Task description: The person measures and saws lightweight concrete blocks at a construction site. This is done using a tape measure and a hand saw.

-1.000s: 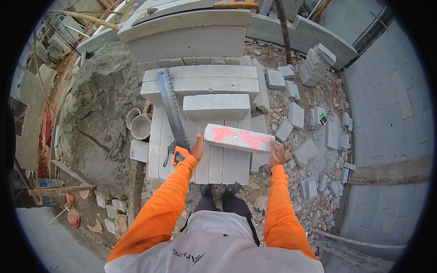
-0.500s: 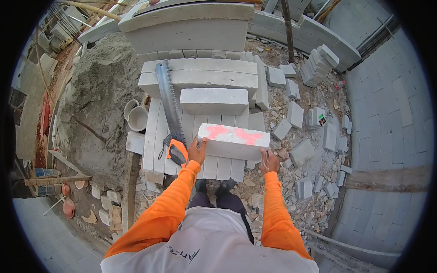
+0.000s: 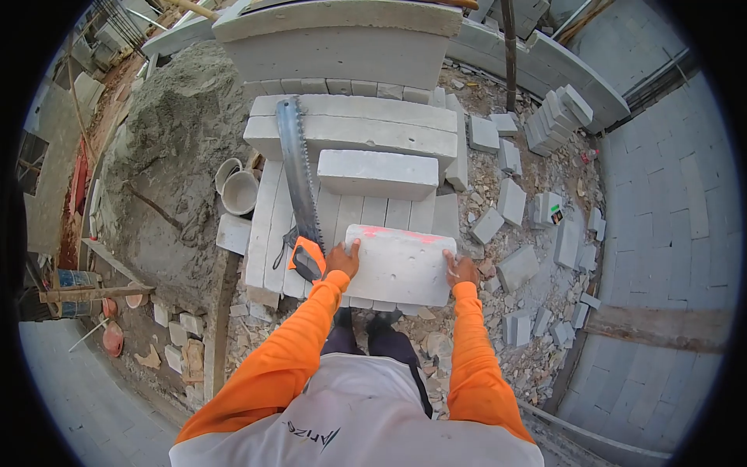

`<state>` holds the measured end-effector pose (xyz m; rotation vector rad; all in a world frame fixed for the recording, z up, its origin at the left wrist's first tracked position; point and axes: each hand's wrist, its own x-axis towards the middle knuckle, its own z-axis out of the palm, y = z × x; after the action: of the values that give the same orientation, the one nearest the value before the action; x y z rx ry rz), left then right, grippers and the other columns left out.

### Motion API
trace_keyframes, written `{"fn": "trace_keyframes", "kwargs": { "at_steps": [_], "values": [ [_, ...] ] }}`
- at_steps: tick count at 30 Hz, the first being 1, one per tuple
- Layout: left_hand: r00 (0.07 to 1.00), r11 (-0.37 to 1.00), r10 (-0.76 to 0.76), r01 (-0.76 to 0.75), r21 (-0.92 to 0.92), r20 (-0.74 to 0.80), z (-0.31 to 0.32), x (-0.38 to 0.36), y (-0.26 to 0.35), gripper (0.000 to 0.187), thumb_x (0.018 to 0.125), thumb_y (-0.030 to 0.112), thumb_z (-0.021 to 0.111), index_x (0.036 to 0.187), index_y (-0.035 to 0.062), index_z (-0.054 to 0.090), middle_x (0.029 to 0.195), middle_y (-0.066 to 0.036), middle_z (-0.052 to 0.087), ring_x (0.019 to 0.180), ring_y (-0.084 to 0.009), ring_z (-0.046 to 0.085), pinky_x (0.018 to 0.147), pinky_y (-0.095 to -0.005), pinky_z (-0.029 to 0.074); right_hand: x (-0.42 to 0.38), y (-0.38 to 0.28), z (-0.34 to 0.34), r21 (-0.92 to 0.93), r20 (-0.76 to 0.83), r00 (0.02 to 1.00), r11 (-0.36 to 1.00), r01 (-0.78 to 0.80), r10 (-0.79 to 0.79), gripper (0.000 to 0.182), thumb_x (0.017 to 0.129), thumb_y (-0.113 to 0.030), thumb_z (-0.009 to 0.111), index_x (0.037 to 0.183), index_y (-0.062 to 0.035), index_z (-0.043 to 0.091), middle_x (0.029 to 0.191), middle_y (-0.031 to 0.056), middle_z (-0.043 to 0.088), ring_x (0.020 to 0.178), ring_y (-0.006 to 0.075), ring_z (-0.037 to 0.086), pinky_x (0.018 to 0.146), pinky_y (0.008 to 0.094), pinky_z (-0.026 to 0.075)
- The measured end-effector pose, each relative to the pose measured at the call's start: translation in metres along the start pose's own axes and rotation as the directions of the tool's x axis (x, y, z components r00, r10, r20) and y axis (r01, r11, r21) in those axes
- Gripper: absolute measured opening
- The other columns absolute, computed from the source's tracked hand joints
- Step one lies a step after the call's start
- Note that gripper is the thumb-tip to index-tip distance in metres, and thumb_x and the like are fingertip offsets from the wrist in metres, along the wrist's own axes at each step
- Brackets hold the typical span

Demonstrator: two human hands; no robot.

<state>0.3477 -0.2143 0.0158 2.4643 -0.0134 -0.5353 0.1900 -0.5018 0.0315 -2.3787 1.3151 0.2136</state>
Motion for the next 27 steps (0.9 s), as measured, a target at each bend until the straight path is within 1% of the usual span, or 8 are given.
{"fn": "trace_keyframes", "kwargs": {
  "at_steps": [3,7,13,14,16,17,20,27],
  "values": [
    [0.997,1.000,-0.006,0.009,-0.028,0.083,0.010,0.012,-0.004,0.072,0.099,0.058,0.047,0.127,-0.0067,0.060,0.122,-0.031,0.064,0.118,-0.0465,0.060,0.105,-0.0507,0.041,0.011,-0.007,0.006,-0.059,-0.008,1.000,0.998,-0.025,0.025,0.069,0.091,-0.069,0.054,0.094,-0.0036,0.076,0.099,0.0256,0.073,0.106,0.0445,0.067,0.102,0.0497,0.045],
    [0.970,0.997,-0.072,0.066,0.033,0.234,0.023,0.018,-0.010,0.070,0.100,0.056,0.046,0.137,-0.0036,0.054,0.124,-0.026,0.066,0.118,-0.0438,0.060,0.110,-0.0486,0.037,0.022,-0.014,0.005,-0.103,0.119,0.992,0.994,-0.025,0.037,0.082,0.088,-0.073,0.055,0.119,0.0032,0.065,0.116,0.0297,0.068,0.112,0.0450,0.064,0.100,0.0499,0.048],
    [0.975,0.954,0.014,0.053,-0.294,0.221,-0.008,-0.001,-0.038,0.065,0.097,0.048,0.057,0.141,-0.0003,0.052,0.135,-0.029,0.058,0.126,-0.0488,0.052,0.112,-0.0485,0.037,0.012,-0.028,0.008,-0.270,0.164,0.984,0.962,-0.025,0.072,0.080,0.090,-0.069,0.056,0.126,0.0028,0.062,0.124,0.0288,0.063,0.121,0.0454,0.058,0.104,0.0498,0.045],
    [0.979,0.926,0.058,0.020,-0.378,0.195,-0.017,-0.003,-0.050,0.064,0.096,0.045,0.060,0.141,0.0001,0.052,0.137,-0.028,0.057,0.127,-0.0486,0.051,0.112,-0.0484,0.036,0.003,-0.023,0.018,-0.236,0.022,1.000,0.972,0.004,0.001,0.078,0.090,-0.066,0.058,0.129,0.0026,0.059,0.127,0.0283,0.061,0.123,0.0445,0.056,0.105,0.0499,0.044],
    [0.986,0.959,0.096,-0.129,-0.254,-0.138,-0.032,-0.004,-0.085,0.064,0.093,0.041,0.066,0.141,0.0016,0.052,0.143,-0.025,0.052,0.131,-0.0457,0.046,0.112,-0.0495,0.034,-0.018,-0.016,0.042,-0.176,-0.268,0.956,0.982,0.073,-0.119,0.076,0.092,-0.059,0.060,0.136,0.0023,0.055,0.132,0.0272,0.057,0.128,0.0427,0.052,0.107,0.0502,0.041],
    [0.947,0.967,0.127,-0.184,-0.174,-0.294,-0.037,-0.003,-0.100,0.064,0.091,0.039,0.069,0.141,0.0023,0.053,0.145,-0.023,0.049,0.134,-0.0442,0.043,0.112,-0.0501,0.033,-0.047,-0.046,0.021,-0.073,-0.263,0.950,0.986,0.153,-0.167,0.068,0.093,-0.044,0.065,0.141,0.0004,0.050,0.135,0.0237,0.052,0.132,0.0398,0.047,0.110,0.0501,0.038],
    [0.876,0.985,0.173,-0.147,0.092,-0.450,-0.052,0.012,-0.122,0.065,0.088,0.041,0.072,0.137,0.0038,0.054,0.144,-0.018,0.045,0.133,-0.0382,0.041,0.110,-0.0529,0.031,-0.090,-0.071,0.048,0.150,-0.353,0.897,0.930,0.336,-0.267,0.059,0.092,-0.032,0.068,0.140,-0.0007,0.053,0.132,0.0220,0.054,0.128,0.0396,0.048,0.109,0.0496,0.037],
    [0.977,0.975,0.206,-0.210,-0.076,-0.049,-0.067,0.061,-0.163,0.058,0.084,0.043,0.077,0.126,0.0076,0.059,0.122,-0.013,0.057,0.118,-0.0360,0.050,0.103,-0.0481,0.037,-0.156,-0.145,0.099,0.180,-0.169,0.832,0.814,0.552,-0.528,0.054,0.091,-0.022,0.068,0.138,0.0005,0.054,0.123,0.0210,0.056,0.117,0.0397,0.053,0.103,0.0458,0.043]
  ]
}}
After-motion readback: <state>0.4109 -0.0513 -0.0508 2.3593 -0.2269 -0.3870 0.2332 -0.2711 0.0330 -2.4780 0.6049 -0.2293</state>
